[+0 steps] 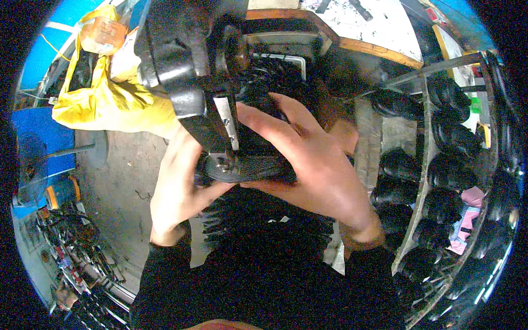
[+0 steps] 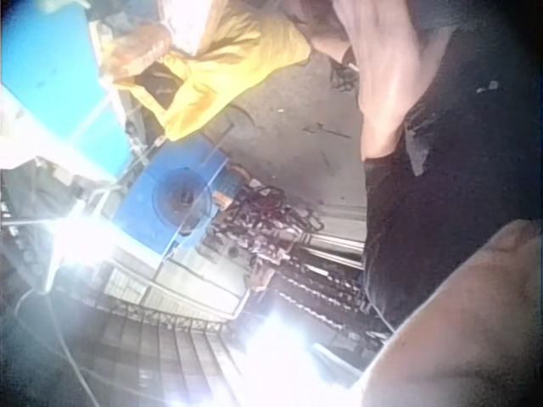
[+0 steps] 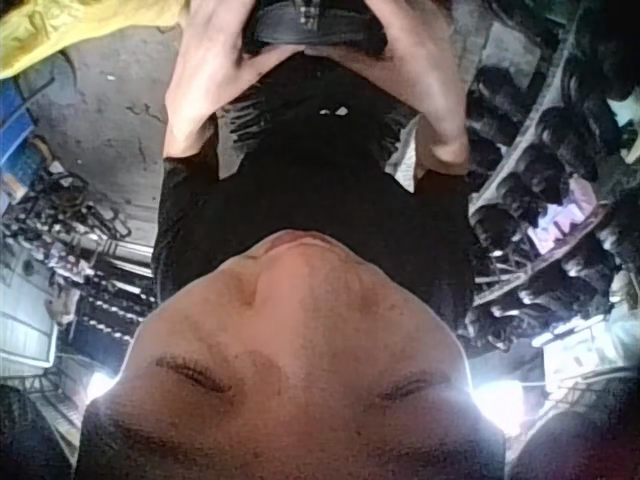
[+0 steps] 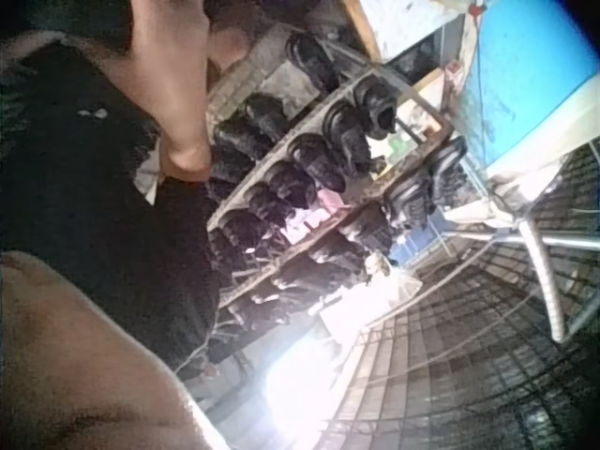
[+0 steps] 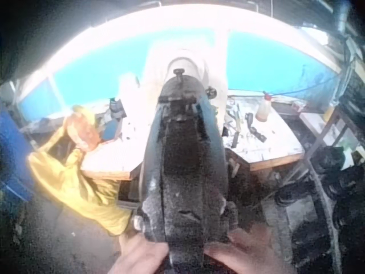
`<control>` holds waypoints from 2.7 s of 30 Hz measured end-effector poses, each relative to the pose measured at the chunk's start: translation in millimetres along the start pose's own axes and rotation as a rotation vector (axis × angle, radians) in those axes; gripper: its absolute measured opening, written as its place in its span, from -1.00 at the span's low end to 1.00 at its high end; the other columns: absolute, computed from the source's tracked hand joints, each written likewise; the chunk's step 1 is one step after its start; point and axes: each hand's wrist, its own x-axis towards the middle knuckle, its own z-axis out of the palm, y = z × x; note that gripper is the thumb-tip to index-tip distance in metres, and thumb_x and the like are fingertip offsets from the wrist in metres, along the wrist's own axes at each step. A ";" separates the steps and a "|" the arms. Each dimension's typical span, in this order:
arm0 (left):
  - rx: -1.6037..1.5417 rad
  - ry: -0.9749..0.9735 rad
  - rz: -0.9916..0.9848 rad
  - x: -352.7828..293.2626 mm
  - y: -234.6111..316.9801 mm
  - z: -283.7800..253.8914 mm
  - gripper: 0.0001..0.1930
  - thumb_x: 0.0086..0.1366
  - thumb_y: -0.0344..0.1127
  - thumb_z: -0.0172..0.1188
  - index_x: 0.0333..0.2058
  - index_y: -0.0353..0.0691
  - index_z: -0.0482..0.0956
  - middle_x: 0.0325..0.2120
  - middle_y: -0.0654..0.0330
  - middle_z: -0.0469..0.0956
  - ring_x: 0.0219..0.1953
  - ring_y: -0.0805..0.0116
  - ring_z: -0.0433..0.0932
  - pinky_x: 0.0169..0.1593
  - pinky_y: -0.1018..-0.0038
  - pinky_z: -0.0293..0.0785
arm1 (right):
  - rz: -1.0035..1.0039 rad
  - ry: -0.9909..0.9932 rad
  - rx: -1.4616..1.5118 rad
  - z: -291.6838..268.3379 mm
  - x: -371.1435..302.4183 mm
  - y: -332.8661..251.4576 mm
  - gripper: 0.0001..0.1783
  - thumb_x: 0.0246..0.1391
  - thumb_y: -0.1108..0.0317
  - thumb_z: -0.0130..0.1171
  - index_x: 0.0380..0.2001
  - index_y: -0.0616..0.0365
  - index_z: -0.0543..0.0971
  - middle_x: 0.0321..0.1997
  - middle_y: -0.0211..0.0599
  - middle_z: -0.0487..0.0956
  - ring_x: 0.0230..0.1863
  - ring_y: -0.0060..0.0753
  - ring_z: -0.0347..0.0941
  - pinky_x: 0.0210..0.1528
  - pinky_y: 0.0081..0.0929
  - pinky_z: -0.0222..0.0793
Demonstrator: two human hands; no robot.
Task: Operating a specialized industrial machine to process and shape black leather shoes in a workshop setting.
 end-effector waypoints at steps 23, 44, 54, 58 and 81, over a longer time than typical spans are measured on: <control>-1.091 0.308 0.096 -28.0 -41.0 99.9 0.24 -0.13 -0.73 0.50 0.46 -0.21 -0.14 0.34 -0.05 0.19 0.20 0.11 0.45 0.12 0.26 0.58 | 0.131 0.076 -0.012 15.1 -93.4 116.6 0.02 -0.34 0.44 0.54 0.33 0.01 0.39 0.23 -0.05 0.46 0.24 0.08 0.38 0.29 -0.14 0.27; -1.435 0.459 -0.551 -68.5 -88.7 102.1 -0.48 0.32 -0.16 0.30 0.17 -0.06 0.31 -0.04 0.23 0.53 -0.14 0.37 0.59 -0.12 0.46 0.60 | 0.221 0.263 0.716 5.7 -98.0 109.3 0.06 -0.41 0.29 0.69 0.23 0.19 0.36 0.24 -0.21 0.47 0.28 -0.26 0.37 0.32 -0.23 0.24; 0.006 0.181 -0.356 -44.6 -71.2 59.3 -0.26 0.02 -0.19 0.53 0.18 -0.24 0.44 0.14 -0.08 0.49 0.23 0.01 0.43 0.26 0.17 0.32 | 0.191 0.324 0.386 17.4 -66.6 59.5 -0.23 -0.24 0.41 0.59 0.12 0.13 0.50 0.02 -0.29 0.58 0.10 -0.30 0.42 0.22 -0.37 0.26; -0.126 0.178 0.036 -6.6 -39.2 46.2 -0.14 -0.11 -0.10 0.58 0.17 -0.30 0.43 0.21 -0.05 0.42 0.33 -0.04 0.31 0.39 -0.07 0.06 | 0.149 0.315 0.588 23.2 -57.0 39.0 -0.21 -0.19 0.44 0.55 0.16 0.20 0.43 0.05 -0.23 0.58 0.13 -0.29 0.46 0.24 -0.34 0.28; 0.210 0.291 -0.090 -16.3 -48.0 3.7 -0.21 -0.08 0.07 0.50 0.13 -0.20 0.56 0.21 0.07 0.47 0.34 -0.06 0.30 0.40 -0.04 -0.02 | -0.213 0.348 0.890 50.4 -31.9 68.5 -0.19 -0.14 0.56 0.47 0.18 0.27 0.28 0.21 0.22 0.44 0.26 0.17 0.41 0.27 0.00 0.38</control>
